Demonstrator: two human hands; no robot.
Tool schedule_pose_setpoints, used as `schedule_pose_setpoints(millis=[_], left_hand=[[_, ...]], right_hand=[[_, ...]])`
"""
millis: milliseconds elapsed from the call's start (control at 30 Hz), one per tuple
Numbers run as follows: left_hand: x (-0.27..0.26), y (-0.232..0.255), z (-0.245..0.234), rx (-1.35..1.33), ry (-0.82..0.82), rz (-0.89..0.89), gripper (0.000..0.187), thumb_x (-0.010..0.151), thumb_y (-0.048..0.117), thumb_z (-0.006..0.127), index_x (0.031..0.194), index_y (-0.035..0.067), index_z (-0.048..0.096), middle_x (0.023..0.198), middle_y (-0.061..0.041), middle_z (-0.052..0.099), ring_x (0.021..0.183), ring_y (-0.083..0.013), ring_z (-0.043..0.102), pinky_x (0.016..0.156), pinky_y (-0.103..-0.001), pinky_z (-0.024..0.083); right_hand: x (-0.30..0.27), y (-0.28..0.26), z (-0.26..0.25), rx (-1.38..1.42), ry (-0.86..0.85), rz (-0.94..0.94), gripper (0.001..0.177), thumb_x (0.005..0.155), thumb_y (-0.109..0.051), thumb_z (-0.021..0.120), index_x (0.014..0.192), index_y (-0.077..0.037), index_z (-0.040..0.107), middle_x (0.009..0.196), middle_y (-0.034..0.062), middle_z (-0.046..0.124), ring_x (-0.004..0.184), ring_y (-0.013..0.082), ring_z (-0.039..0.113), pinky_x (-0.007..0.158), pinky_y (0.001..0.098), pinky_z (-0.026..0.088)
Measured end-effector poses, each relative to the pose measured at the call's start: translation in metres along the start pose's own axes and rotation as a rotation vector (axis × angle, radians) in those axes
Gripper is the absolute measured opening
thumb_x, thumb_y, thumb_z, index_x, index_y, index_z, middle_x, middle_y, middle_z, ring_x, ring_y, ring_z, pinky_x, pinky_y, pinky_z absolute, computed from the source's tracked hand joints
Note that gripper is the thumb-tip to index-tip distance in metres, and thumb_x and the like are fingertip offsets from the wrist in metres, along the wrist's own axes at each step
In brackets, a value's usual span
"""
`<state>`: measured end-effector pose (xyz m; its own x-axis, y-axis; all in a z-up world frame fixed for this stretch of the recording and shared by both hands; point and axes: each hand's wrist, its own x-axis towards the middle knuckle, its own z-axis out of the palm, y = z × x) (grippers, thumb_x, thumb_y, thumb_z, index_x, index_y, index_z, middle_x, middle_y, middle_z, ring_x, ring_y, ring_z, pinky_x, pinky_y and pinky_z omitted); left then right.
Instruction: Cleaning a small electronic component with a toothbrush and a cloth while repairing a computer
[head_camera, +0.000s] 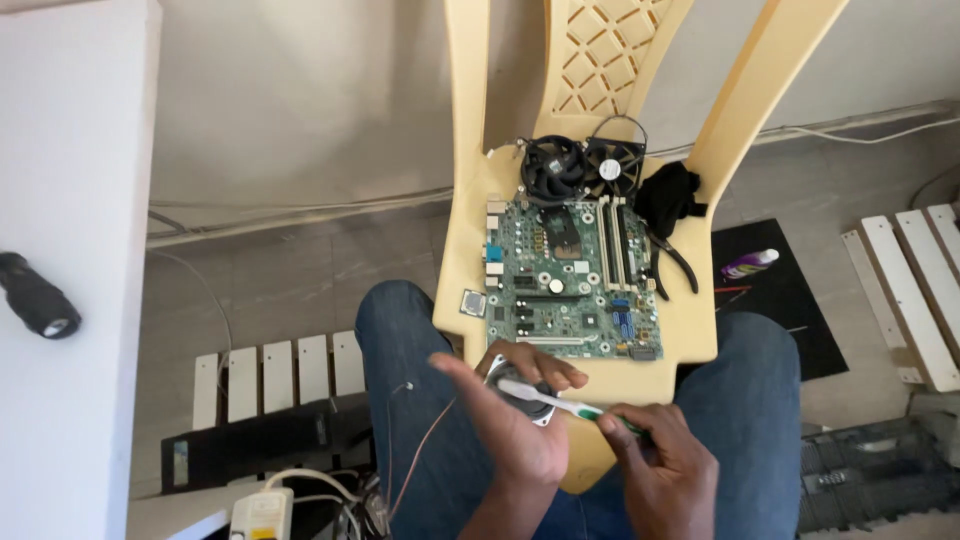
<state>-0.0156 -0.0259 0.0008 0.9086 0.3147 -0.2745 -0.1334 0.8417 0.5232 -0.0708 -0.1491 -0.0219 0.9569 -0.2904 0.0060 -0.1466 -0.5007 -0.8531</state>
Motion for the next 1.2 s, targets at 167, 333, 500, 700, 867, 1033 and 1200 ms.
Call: schedule_pose_setpoints(millis=[167, 333, 500, 700, 867, 1033, 1200], left_hand=[[0.006, 0.007, 0.001, -0.021, 0.145, 0.004, 0.099, 0.082, 0.090, 0.020, 0.055, 0.002, 0.057, 0.043, -0.018, 0.053, 0.042, -0.0385, 0.059, 0.049, -0.050, 0.052], [0.001, 0.022, 0.006, -0.085, 0.033, 0.003, 0.103, 0.073, 0.095, 0.021, 0.059, -0.001, 0.055, 0.048, -0.023, 0.055, 0.044, -0.0407, 0.057, 0.049, -0.052, 0.053], [-0.007, 0.030, 0.017, -0.097, 0.005, -0.056, 0.105, 0.070, 0.097, 0.018, 0.059, -0.001, 0.053, 0.049, -0.026, 0.056, 0.046, -0.0444, 0.060, 0.050, -0.052, 0.053], [-0.015, 0.031, 0.024, -0.057, 0.076, -0.140, 0.114, 0.069, 0.098, 0.010, 0.057, -0.007, 0.053, 0.050, -0.032, 0.058, 0.043, -0.0458, 0.057, 0.050, -0.059, 0.057], [-0.008, 0.030, 0.018, -0.154, -0.026, 0.018, 0.118, 0.073, 0.097, 0.009, 0.064, -0.009, 0.061, 0.052, -0.031, 0.060, 0.046, -0.0453, 0.062, 0.048, -0.058, 0.057], [-0.010, 0.039, 0.021, -0.126, 0.043, 0.045, 0.115, 0.074, 0.095, 0.013, 0.059, -0.008, 0.060, 0.048, -0.029, 0.056, 0.042, -0.0436, 0.058, 0.047, -0.063, 0.058], [-0.013, 0.048, 0.028, -0.069, 0.098, 0.048, 0.111, 0.070, 0.095, 0.019, 0.058, -0.007, 0.062, 0.049, -0.031, 0.059, 0.044, -0.0471, 0.060, 0.052, -0.066, 0.059]], right_hand=[[-0.003, -0.003, 0.005, 0.000, 0.048, -0.120, 0.020, 0.080, -0.025, 0.081, 0.087, -0.007, 0.083, 0.078, 0.0046, 0.077, 0.067, 0.0104, 0.061, 0.058, 0.0247, 0.044], [0.002, -0.011, -0.003, 0.018, -0.033, -0.082, 0.019, 0.083, -0.023, 0.078, 0.091, -0.007, 0.084, 0.077, 0.0059, 0.074, 0.064, 0.0108, 0.061, 0.058, 0.0268, 0.045], [-0.004, -0.011, -0.003, 0.067, -0.178, 0.067, 0.023, 0.084, -0.028, 0.077, 0.085, -0.008, 0.089, 0.069, 0.0030, 0.070, 0.056, 0.0105, 0.056, 0.051, 0.0294, 0.040], [-0.010, -0.023, 0.000, 0.028, -0.197, 0.050, 0.033, 0.085, -0.041, 0.070, 0.076, -0.012, 0.081, 0.068, 0.0017, 0.076, 0.065, 0.0101, 0.066, 0.060, 0.0287, 0.046], [-0.009, -0.018, 0.005, -0.090, -0.066, -0.034, 0.025, 0.086, -0.040, 0.070, 0.080, -0.018, 0.079, 0.061, -0.0029, 0.069, 0.051, 0.0088, 0.050, 0.051, 0.0285, 0.038], [-0.008, -0.019, 0.006, -0.075, -0.036, -0.143, 0.021, 0.086, -0.035, 0.071, 0.084, -0.016, 0.081, 0.062, -0.0029, 0.069, 0.051, 0.0084, 0.050, 0.051, 0.0258, 0.037], [-0.007, -0.029, -0.002, -0.129, -0.153, -0.204, 0.026, 0.085, -0.038, 0.071, 0.086, -0.015, 0.082, 0.074, -0.0005, 0.075, 0.055, 0.0115, 0.065, 0.050, 0.0267, 0.047]])
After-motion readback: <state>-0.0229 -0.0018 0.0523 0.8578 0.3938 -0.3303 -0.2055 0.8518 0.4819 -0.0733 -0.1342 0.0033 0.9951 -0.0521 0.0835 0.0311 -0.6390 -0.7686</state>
